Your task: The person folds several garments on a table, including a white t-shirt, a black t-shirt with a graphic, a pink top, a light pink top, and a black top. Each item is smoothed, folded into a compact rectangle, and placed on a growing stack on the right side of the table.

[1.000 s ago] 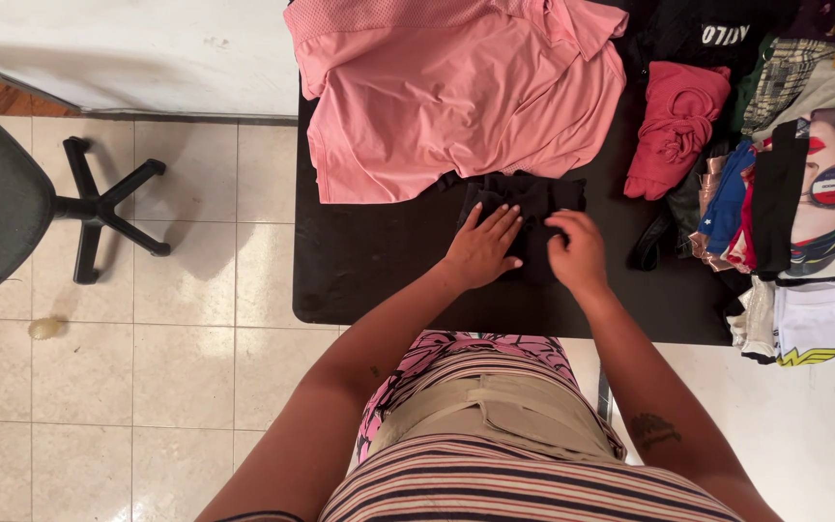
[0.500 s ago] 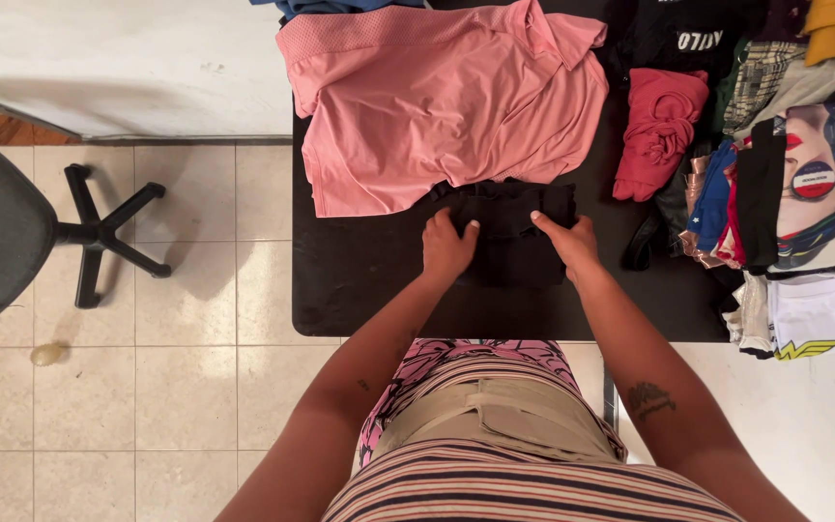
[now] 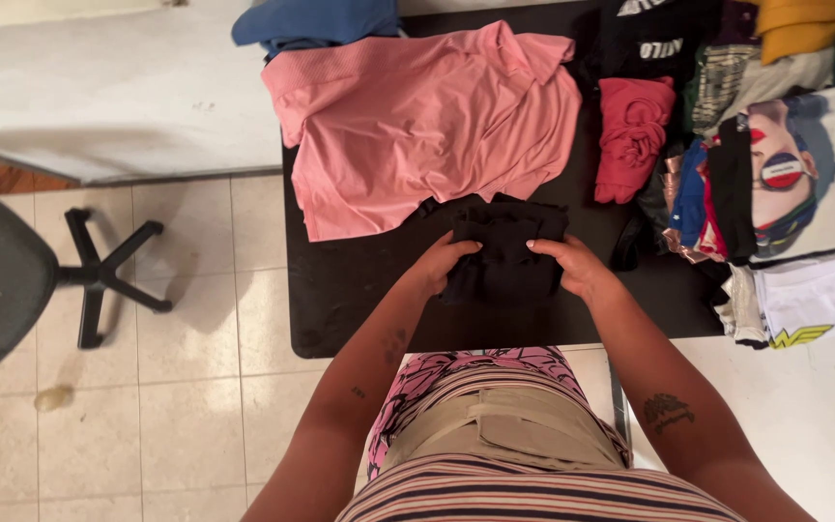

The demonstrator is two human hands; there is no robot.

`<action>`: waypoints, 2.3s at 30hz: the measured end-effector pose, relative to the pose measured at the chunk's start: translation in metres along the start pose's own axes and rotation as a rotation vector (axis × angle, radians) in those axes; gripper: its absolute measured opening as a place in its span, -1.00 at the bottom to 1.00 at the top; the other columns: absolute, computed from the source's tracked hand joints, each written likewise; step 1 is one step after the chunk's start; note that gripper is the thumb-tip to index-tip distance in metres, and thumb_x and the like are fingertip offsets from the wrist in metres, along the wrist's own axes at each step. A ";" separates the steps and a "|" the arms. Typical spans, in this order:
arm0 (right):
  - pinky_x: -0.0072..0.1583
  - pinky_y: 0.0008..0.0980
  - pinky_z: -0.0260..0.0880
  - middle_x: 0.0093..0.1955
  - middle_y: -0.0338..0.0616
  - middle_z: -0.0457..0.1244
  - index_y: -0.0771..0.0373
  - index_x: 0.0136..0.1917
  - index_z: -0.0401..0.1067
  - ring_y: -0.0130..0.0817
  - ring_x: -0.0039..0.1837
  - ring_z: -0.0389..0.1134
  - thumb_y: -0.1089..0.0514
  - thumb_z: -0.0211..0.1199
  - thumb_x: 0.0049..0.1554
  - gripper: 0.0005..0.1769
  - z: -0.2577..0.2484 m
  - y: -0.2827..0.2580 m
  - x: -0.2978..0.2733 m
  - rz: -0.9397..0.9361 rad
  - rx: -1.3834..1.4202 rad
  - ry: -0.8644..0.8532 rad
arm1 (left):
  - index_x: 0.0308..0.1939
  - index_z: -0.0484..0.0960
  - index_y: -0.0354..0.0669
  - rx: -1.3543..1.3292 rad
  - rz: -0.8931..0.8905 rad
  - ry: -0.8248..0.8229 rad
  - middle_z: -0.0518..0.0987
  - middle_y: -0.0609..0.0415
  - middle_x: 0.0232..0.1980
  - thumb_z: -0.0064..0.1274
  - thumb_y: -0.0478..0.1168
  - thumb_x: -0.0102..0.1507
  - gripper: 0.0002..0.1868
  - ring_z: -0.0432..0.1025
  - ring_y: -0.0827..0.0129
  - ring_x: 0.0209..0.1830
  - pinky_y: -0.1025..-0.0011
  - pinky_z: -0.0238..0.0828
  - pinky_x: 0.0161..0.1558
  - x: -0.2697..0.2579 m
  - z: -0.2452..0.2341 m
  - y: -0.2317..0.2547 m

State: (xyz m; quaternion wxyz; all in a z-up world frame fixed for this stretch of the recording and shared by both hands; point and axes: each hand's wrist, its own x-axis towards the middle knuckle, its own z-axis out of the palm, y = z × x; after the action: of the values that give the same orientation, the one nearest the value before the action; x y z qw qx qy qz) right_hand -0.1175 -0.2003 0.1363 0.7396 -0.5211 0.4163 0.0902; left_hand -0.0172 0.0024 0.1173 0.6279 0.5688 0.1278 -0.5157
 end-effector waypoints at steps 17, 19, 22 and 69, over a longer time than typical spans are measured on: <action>0.54 0.39 -0.23 0.66 0.52 -0.57 0.25 0.70 -0.44 0.56 0.61 -0.45 -0.01 0.04 0.29 -0.04 -0.011 -0.060 -0.118 -0.549 -0.853 -0.162 | 0.59 -0.57 -0.29 -0.026 0.192 -0.231 -0.29 -0.51 0.61 0.43 0.21 0.00 0.59 -0.20 -0.40 0.61 -0.46 -0.07 0.37 -0.062 0.150 0.053; 0.48 0.47 -0.34 0.71 0.33 -0.45 0.26 0.70 -0.19 0.58 0.61 -0.49 0.00 0.24 0.21 -0.02 -0.034 -0.049 -0.112 -0.814 -1.036 -0.197 | 0.52 0.10 -0.24 -0.257 0.238 -0.250 0.32 -0.28 0.30 0.42 0.00 0.16 0.03 0.31 -0.10 0.28 -0.21 0.33 0.19 -0.027 0.158 0.031; 0.50 0.38 -0.42 0.76 -0.05 -0.30 0.03 0.63 0.14 0.14 0.70 -0.44 0.02 0.26 0.20 -0.22 -0.065 -0.052 -0.125 -0.878 -0.952 -0.265 | 0.33 0.39 -0.12 -0.394 0.146 -0.291 0.50 -0.11 0.15 0.35 0.01 0.26 -0.32 0.47 0.02 0.12 0.00 0.48 0.12 0.061 0.157 -0.004; 0.11 0.18 0.35 0.08 0.33 0.27 0.43 0.20 0.41 0.38 0.11 0.34 -0.05 0.15 0.40 -0.57 -0.375 -0.062 0.043 -1.075 -0.876 0.946 | 0.66 0.03 0.05 1.594 1.373 0.202 0.00 -0.05 0.70 -0.11 0.77 0.05 0.33 -0.11 0.06 0.72 -0.20 -0.25 0.59 0.143 0.420 0.081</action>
State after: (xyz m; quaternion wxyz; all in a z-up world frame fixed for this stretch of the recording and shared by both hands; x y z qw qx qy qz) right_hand -0.2504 -0.5573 0.1071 0.1602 -0.8715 0.3048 -0.3492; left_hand -0.0695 -0.4394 0.1923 0.2162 0.8072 -0.5455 0.0650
